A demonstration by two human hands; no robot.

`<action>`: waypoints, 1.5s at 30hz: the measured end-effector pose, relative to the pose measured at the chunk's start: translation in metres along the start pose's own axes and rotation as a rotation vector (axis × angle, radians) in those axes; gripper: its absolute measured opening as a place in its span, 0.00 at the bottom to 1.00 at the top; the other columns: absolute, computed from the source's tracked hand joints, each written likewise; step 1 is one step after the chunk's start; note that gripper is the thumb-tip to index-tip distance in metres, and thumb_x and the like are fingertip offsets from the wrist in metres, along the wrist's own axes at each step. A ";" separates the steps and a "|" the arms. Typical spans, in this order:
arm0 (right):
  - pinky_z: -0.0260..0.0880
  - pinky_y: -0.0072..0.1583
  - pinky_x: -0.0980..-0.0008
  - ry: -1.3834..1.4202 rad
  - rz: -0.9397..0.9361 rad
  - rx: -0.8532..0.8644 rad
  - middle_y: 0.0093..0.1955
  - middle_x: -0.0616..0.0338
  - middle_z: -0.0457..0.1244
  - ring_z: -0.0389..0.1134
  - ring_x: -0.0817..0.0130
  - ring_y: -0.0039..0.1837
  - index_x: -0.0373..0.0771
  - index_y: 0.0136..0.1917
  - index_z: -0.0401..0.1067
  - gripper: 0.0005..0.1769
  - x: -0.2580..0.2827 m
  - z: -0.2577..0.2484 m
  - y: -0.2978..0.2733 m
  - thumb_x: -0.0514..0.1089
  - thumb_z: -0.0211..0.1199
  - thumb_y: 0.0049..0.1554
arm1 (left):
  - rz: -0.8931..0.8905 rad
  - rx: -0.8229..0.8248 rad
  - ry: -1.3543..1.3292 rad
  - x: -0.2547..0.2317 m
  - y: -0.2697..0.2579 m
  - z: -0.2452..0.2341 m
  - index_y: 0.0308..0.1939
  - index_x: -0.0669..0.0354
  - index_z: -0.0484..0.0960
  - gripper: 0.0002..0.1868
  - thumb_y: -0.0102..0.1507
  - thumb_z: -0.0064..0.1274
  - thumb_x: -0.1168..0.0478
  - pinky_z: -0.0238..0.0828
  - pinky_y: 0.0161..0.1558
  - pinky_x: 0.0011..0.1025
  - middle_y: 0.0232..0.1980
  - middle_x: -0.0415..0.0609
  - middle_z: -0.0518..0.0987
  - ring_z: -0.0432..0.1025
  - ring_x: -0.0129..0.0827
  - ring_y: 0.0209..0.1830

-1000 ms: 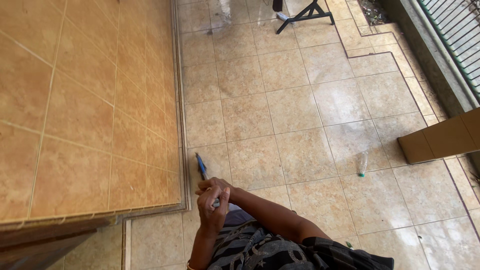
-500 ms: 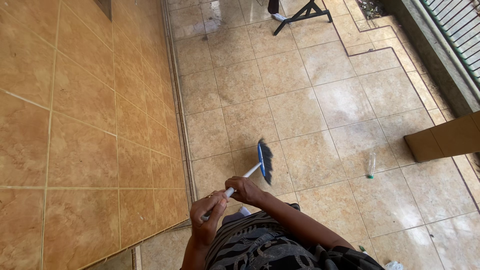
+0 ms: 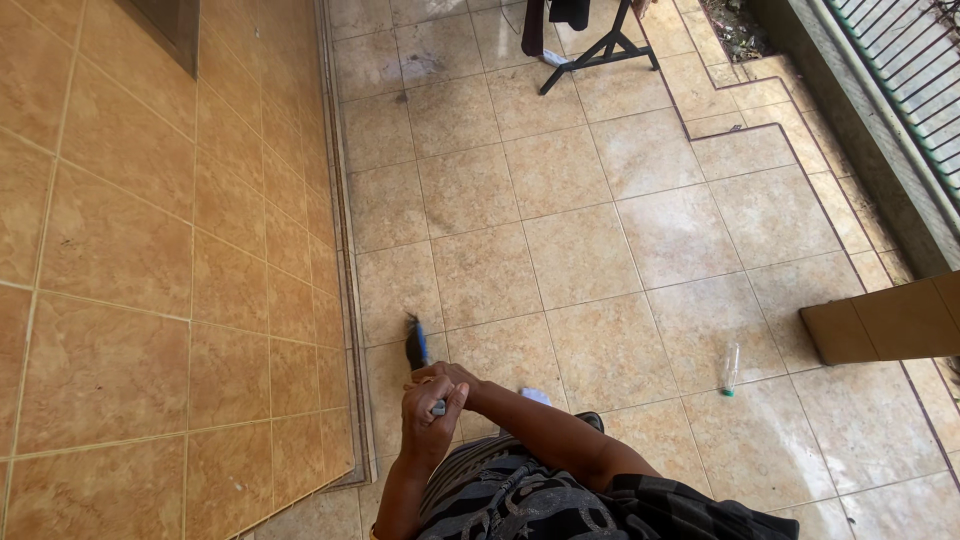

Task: The person sweeps debris, including leaves and paper scraps, into a pile on a tiled balcony using a broom.

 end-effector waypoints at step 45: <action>0.68 0.38 0.53 -0.284 -0.002 -0.576 0.28 0.51 0.65 0.70 0.51 0.33 0.38 0.35 0.70 0.16 -0.100 -0.106 -0.151 0.49 0.65 0.61 | -0.118 0.105 -0.505 -0.040 0.005 0.103 0.34 0.68 0.82 0.14 0.70 0.49 0.62 0.72 0.36 0.32 0.27 0.45 0.74 0.70 0.29 0.28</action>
Point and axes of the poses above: each hand's wrist, its own y-axis towards the middle knuckle, its own z-axis out of the palm, x = y × z, the point moved 2 cm from there along y, towards the middle knuckle
